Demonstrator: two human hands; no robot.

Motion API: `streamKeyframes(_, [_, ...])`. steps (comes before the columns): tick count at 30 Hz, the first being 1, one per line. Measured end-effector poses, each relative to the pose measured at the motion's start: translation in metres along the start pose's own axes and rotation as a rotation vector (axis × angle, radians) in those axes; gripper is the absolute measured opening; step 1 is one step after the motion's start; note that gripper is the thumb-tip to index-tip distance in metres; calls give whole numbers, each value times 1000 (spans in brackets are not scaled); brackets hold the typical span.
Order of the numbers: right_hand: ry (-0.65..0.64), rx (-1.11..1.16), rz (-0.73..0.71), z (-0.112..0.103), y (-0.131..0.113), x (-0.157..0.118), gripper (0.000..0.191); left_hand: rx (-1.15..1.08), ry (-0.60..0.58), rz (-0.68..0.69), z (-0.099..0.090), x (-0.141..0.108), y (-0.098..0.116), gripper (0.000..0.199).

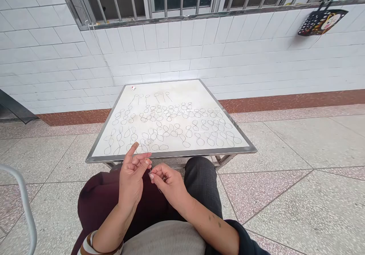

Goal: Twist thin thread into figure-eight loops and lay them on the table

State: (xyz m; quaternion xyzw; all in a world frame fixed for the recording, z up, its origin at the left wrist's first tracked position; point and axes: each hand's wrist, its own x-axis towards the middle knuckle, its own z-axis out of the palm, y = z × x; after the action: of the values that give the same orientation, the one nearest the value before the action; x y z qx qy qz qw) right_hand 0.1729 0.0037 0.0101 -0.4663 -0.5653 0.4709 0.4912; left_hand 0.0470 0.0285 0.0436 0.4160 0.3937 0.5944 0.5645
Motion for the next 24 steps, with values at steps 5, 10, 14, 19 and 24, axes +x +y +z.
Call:
streamKeyframes(5, [-30,57,38,-1,1,0,14,59,5,22,1,-1,1,62])
streamKeyframes(10, [-69,98,84,0,0,0,16,25,12,14,2,-2,0,60])
streamKeyframes(14, [-13,32,24,-1,2,1,15,-7,9,-13,2,-2,0,61])
streamKeyframes(19, [111,-209,-180,-9,6,6,12,2,25,-16,2,-2,1,63])
streamKeyframes(24, [144,-318,-231,-18,9,9,12,42,11,-24,2,-2,3,65])
